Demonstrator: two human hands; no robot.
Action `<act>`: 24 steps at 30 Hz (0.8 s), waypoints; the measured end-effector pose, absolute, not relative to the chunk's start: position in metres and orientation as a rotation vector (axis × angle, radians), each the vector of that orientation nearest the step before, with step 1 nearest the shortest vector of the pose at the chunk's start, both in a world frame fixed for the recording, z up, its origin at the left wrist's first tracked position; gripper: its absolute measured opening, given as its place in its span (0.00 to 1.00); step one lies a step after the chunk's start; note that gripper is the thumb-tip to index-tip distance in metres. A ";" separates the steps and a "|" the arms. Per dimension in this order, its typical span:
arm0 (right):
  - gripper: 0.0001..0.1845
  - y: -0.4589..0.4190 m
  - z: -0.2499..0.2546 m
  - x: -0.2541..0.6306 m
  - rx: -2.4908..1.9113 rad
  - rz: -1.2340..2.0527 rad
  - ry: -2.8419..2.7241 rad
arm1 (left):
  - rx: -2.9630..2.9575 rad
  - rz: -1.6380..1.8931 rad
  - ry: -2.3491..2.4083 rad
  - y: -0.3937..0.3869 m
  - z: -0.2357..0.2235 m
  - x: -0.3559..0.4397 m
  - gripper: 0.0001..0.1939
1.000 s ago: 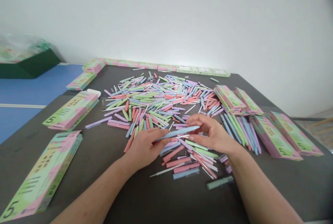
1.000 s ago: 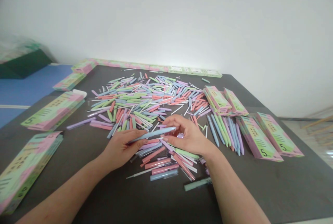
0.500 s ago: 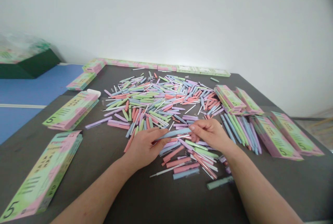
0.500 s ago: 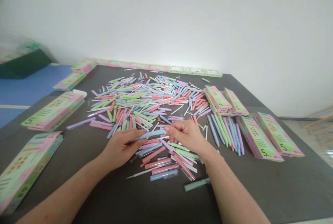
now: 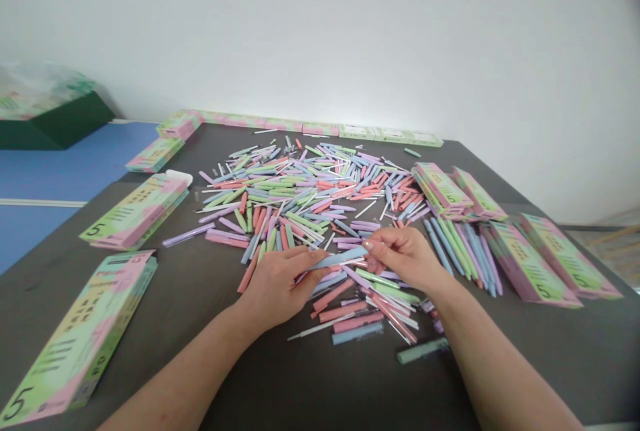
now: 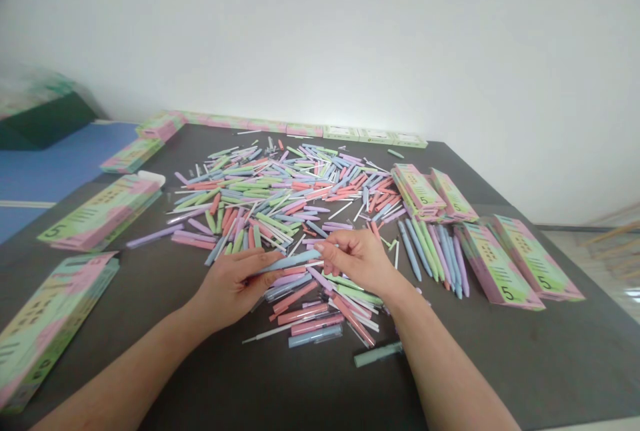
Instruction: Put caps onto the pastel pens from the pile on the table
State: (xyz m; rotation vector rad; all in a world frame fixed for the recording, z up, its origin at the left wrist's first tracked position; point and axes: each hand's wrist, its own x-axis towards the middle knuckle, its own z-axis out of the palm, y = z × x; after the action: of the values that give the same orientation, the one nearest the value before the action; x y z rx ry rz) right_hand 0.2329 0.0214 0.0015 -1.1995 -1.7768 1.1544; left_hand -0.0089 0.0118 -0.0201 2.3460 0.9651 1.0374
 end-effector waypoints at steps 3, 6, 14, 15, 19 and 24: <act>0.24 0.021 0.001 0.233 -1.200 1.127 -1.799 | 2.321 1.040 0.978 0.011 -0.020 -0.009 0.10; 0.18 0.019 0.003 0.232 -1.136 1.174 -1.769 | 2.265 1.027 1.023 0.010 -0.017 -0.011 0.11; 0.16 0.011 0.010 0.225 -0.933 1.232 -1.626 | 2.208 0.929 1.104 0.007 -0.003 -0.011 0.12; 0.14 0.010 0.010 0.224 -0.957 1.180 -1.636 | 2.211 0.925 1.098 0.007 -0.003 -0.011 0.12; 0.09 0.008 0.013 0.225 -1.037 1.043 -1.650 | 2.217 0.928 1.042 0.006 -0.003 -0.011 0.12; 0.07 0.007 0.020 0.229 -1.041 1.024 -1.625 | 2.210 0.943 1.026 0.005 -0.003 -0.012 0.12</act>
State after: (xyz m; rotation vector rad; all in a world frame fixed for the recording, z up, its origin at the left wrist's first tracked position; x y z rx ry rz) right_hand 0.2287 0.0072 0.0202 -1.0406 -1.6254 1.0236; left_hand -0.0122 0.0054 -0.0030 2.2102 1.0258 0.9431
